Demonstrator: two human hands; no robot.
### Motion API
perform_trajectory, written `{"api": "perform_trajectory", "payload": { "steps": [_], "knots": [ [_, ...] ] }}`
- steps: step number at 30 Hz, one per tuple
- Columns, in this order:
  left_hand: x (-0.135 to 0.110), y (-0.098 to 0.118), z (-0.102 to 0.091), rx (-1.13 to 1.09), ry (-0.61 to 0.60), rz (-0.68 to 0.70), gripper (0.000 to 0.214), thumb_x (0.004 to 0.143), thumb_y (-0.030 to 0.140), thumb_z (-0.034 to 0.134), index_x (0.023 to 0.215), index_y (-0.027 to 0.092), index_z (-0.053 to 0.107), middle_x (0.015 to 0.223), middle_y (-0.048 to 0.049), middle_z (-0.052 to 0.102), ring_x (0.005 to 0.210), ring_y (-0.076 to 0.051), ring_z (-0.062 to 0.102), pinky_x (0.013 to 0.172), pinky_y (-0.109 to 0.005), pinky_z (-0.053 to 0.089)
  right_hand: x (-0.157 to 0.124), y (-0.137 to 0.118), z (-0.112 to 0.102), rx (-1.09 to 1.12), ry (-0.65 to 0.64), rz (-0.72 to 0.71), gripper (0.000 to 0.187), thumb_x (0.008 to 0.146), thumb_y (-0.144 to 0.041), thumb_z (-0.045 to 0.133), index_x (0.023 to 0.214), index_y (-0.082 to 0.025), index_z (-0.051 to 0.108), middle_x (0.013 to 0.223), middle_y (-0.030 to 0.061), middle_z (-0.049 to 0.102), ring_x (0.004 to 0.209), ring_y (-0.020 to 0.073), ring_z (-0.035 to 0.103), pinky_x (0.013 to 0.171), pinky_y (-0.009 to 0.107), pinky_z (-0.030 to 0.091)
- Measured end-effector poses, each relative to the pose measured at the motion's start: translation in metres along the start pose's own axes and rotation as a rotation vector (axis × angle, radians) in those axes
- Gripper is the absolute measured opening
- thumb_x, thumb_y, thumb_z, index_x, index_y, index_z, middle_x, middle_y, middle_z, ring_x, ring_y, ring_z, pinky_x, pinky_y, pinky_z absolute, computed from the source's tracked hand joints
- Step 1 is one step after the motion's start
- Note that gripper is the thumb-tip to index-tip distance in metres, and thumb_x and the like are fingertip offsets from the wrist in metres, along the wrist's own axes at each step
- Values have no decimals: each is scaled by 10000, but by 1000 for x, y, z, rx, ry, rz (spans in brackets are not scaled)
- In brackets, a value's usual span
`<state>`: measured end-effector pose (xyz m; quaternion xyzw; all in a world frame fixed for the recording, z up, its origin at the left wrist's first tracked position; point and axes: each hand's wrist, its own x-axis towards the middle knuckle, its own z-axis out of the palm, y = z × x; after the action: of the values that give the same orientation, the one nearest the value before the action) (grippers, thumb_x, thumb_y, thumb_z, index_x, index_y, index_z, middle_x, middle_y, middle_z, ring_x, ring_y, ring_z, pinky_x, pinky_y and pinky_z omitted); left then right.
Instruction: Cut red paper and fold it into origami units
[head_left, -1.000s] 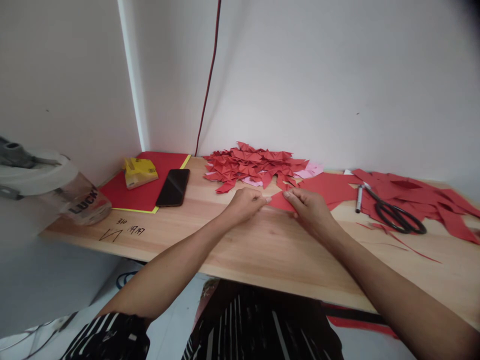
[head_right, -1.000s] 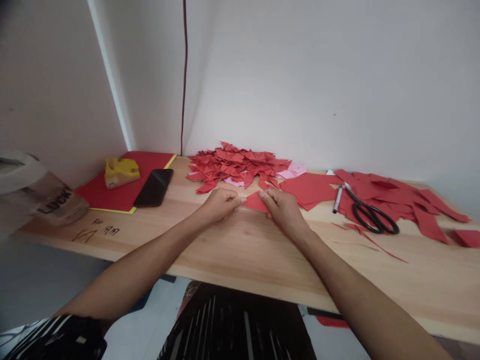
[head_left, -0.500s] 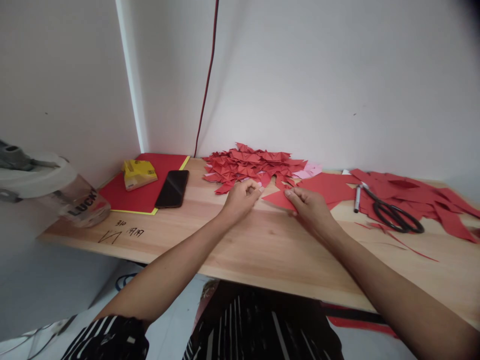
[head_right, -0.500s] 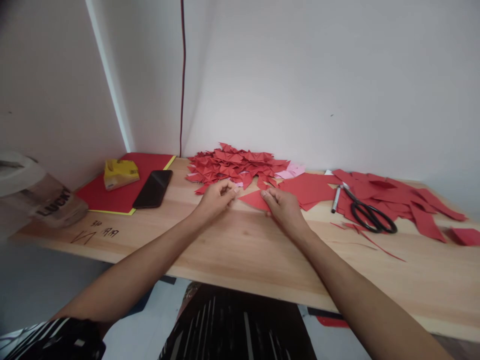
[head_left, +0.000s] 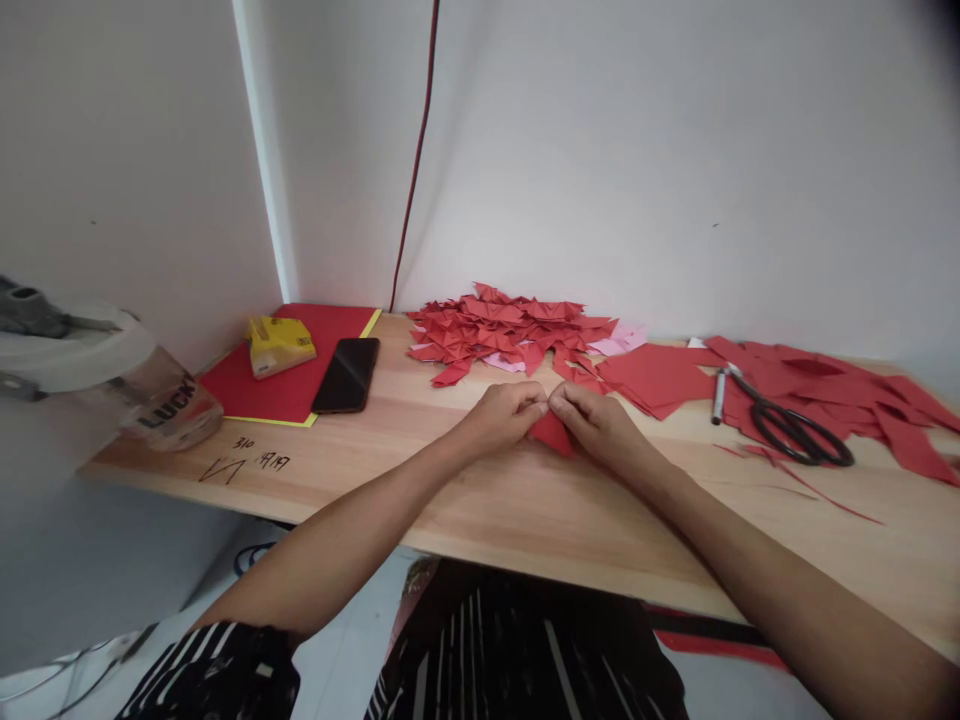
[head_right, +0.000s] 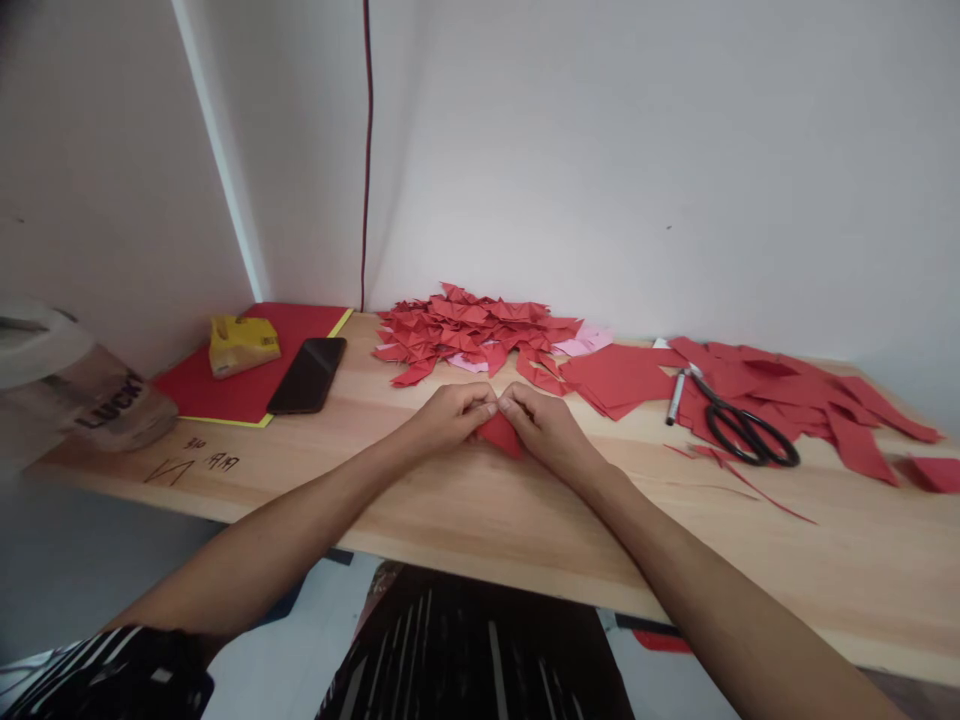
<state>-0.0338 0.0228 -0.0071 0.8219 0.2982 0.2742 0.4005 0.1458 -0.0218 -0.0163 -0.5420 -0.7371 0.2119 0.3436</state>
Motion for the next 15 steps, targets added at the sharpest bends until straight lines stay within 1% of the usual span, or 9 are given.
{"api": "perform_trajectory", "payload": {
  "steps": [3,7,13,15],
  "knots": [
    [-1,0,0,-9,-27,-9,259,868,264,489,627,179,445,531,45,499,531,-105,436,567,-228,308,-1,-2,1,-15,17,-4,284,946,-380,422,722,-211,469,637,-19,490,617,145,467,592,275,350],
    [-2,1,1,-4,-11,-18,324,877,278,482,572,178,434,484,41,501,489,-98,427,555,-227,311,1,-1,1,-34,42,7,289,936,-367,432,696,-209,466,630,-16,481,620,151,467,601,282,341],
    [-1,0,-1,15,12,-54,340,883,255,454,556,171,494,505,21,566,494,-102,483,581,-229,344,4,7,-6,-30,114,50,335,932,-419,440,668,-215,413,639,-17,436,631,154,436,617,287,336],
    [0,-2,-2,18,18,-66,341,878,263,470,551,172,497,485,23,560,489,-105,490,579,-229,349,4,10,-7,-22,123,64,371,928,-454,446,649,-218,383,625,-19,417,620,153,421,610,288,329]
  ]
}}
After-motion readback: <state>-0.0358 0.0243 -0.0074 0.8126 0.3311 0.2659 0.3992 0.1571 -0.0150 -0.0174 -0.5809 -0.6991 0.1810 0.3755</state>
